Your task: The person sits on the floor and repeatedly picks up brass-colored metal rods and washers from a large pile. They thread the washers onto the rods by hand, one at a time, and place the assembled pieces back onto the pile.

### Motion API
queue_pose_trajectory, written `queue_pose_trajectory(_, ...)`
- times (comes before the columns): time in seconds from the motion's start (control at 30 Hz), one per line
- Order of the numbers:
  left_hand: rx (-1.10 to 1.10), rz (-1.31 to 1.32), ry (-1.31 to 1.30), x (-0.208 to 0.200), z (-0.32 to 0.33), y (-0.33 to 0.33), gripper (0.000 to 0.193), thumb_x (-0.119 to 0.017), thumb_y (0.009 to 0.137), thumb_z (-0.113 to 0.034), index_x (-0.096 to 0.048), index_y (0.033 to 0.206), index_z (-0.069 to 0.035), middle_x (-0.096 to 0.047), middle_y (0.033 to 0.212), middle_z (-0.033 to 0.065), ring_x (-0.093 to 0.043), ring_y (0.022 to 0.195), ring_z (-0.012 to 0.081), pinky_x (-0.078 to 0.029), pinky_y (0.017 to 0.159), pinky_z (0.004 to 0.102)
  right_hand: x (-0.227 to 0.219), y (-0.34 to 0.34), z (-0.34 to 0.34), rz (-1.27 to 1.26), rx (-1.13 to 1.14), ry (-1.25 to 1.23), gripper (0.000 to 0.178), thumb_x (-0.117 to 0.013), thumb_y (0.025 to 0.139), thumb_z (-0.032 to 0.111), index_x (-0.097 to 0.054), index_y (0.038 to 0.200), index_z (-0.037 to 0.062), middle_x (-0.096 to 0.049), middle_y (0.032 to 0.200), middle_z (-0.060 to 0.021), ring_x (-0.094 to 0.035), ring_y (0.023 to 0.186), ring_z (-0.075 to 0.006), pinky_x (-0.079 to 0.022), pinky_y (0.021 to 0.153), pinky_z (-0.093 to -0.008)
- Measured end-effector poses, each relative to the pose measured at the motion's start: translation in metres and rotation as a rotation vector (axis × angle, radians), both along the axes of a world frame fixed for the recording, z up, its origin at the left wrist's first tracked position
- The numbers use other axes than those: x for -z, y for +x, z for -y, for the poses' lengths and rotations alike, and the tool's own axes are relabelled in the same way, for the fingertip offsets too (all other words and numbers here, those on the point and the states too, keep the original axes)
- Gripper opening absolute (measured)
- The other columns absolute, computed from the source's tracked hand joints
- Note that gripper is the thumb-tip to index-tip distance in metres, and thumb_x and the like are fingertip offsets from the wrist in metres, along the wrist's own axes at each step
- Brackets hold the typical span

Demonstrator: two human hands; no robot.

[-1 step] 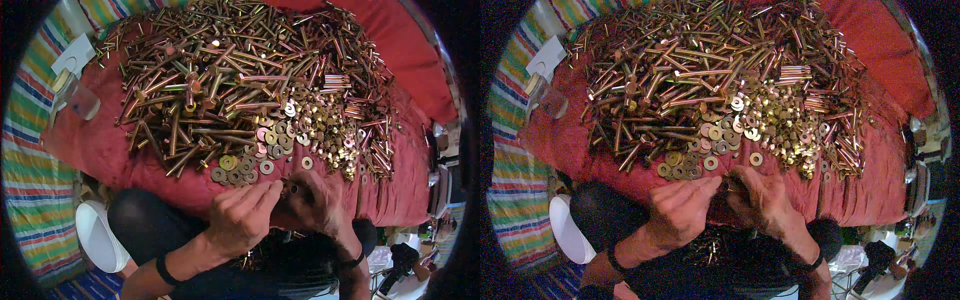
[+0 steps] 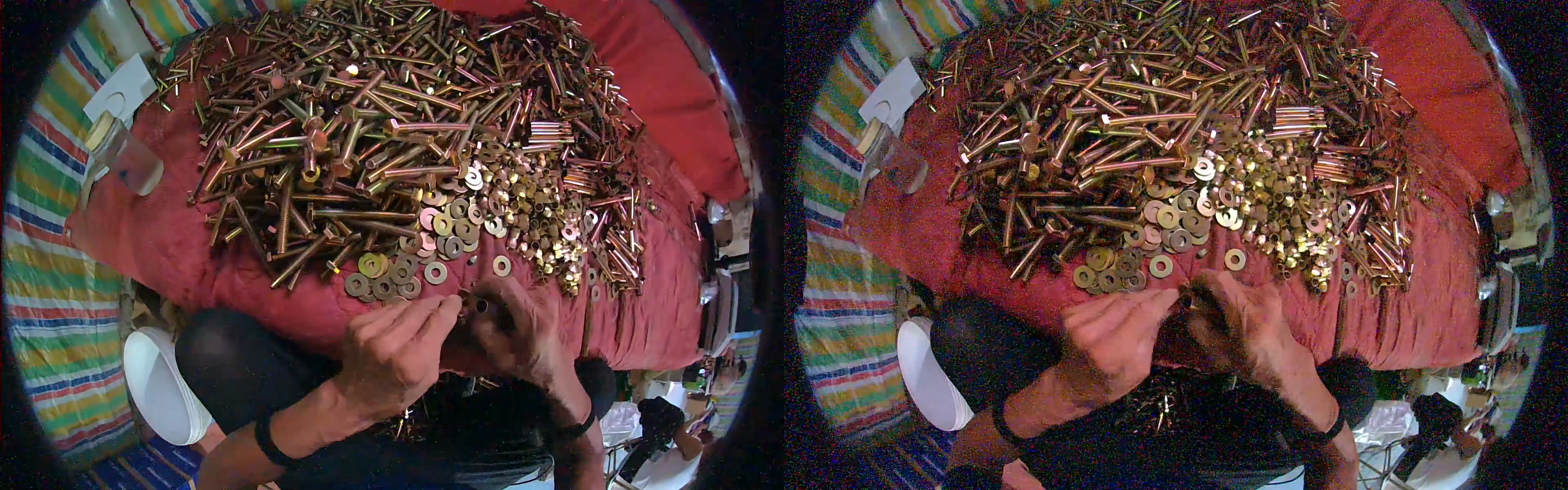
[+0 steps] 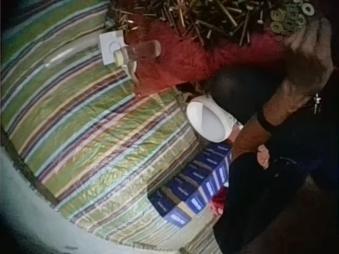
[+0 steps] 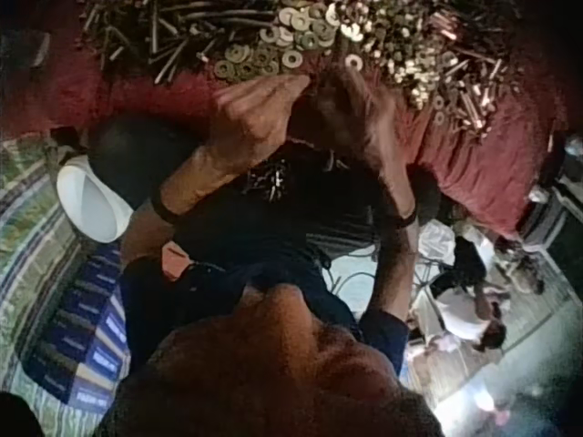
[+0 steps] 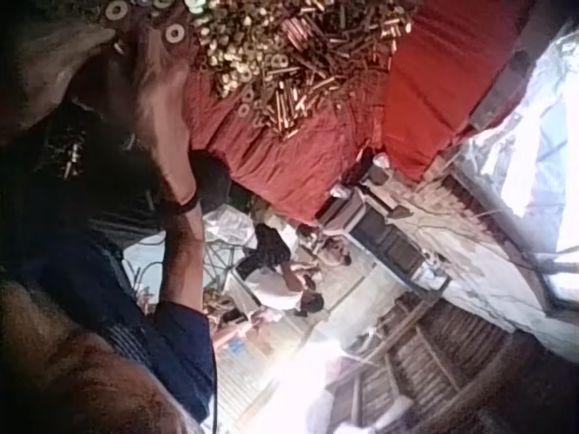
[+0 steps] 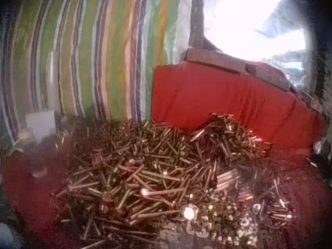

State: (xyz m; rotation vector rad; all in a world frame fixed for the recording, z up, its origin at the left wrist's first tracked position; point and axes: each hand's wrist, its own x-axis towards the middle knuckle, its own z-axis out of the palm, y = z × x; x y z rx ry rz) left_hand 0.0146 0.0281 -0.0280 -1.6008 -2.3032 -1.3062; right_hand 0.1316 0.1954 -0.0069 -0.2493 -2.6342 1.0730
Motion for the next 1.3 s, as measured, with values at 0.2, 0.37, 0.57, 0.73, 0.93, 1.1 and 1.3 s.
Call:
queue_pose_trajectory(0.2,-0.005,0.743,-0.009,-0.019,0.004,-0.009,0.023,-0.075,0.085,-0.001,-0.075,0.108,-0.002,-0.078,0.099,0.0099,-0.075,0.088,0.0189,-0.058,0.083,0.0321,-0.033,-0.003,-0.021,0.102,-0.016,-0.102,0.03,-0.066,0.095,0.024,-0.068,0.107,-0.0028,-0.064,0.094,-0.0138,-0.064,0.077,-0.0286,-0.05,0.07,-0.0371)
queue_pose_trajectory(0.37,0.04,0.908,-0.042,-0.028,0.006,-0.017,0.018,-0.078,0.085,-0.006,-0.077,0.102,0.0,-0.078,0.094,0.0075,-0.071,0.088,0.0128,-0.055,0.082,0.028,-0.026,0.0,-0.033,0.129,-0.09,0.035,0.031,-0.064,0.094,0.021,-0.071,0.113,-0.0029,-0.064,0.094,-0.0175,-0.066,0.08,-0.0348,-0.052,0.069,-0.0411)
queue_pose_trajectory(0.57,0.127,0.865,-0.106,-0.03,0.01,-0.021,0.015,-0.076,0.086,-0.004,-0.076,0.099,0.002,-0.076,0.09,0.0067,-0.069,0.083,0.0102,-0.055,0.077,0.0266,-0.026,0.004,-0.031,0.01,-0.18,-0.164,0.029,-0.074,0.083,0.005,-0.074,0.111,0.0001,-0.066,0.094,-0.0146,-0.068,0.081,-0.0305,-0.053,0.069,-0.0374)
queue_pose_trajectory(0.73,0.153,0.943,-0.117,-0.033,0.012,-0.022,0.014,-0.077,0.085,-0.003,-0.077,0.098,0.002,-0.076,0.089,0.0068,-0.069,0.082,0.0088,-0.054,0.075,0.0257,-0.03,0.003,-0.034,0.016,-0.19,-0.235,0.036,-0.08,0.071,0.002,-0.079,0.107,0.0022,-0.071,0.1,-0.0137,-0.07,0.094,-0.0252,-0.053,0.08,-0.0339)
queue_pose_trajectory(0.93,0.129,1.126,-0.153,-0.032,0.014,-0.023,0.015,-0.078,0.086,-0.004,-0.077,0.099,0.002,-0.075,0.086,0.0028,-0.065,0.076,0.0053,-0.052,0.069,0.0219,-0.031,0.006,-0.034,0.002,-0.19,-0.211,0.034,-0.082,0.073,0.001,-0.077,0.107,0.0054,-0.069,0.097,-0.0108,-0.069,0.09,-0.0265,-0.056,0.076,-0.035)
queue_pose_trajectory(1.1,0.12,1.283,-0.149,-0.034,0.016,-0.027,0.014,-0.078,0.086,-0.004,-0.077,0.099,0.002,-0.073,0.083,0.0011,-0.063,0.074,0.0036,-0.049,0.065,0.0202,-0.032,0.006,-0.031,-0.035,-0.09,-0.205,0.037,-0.081,0.067,0.0,-0.08,0.104,0.0051,-0.07,0.097,-0.0117,-0.07,0.09,-0.0237,-0.054,0.077,-0.0338)
queue_pose_trajectory(1.3,0.139,1.225,-0.134,-0.035,0.016,-0.022,0.017,-0.078,0.085,-0.003,-0.075,0.101,0.002,-0.071,0.082,0.001,-0.063,0.073,0.0046,-0.049,0.065,0.0207,-0.027,0.01,-0.031,-0.023,-0.213,-0.107,0.048,-0.081,0.066,0.005,-0.076,0.113,0.0082,-0.069,0.104,-0.012,-0.07,0.093,-0.0293,-0.057,0.079,-0.0375)
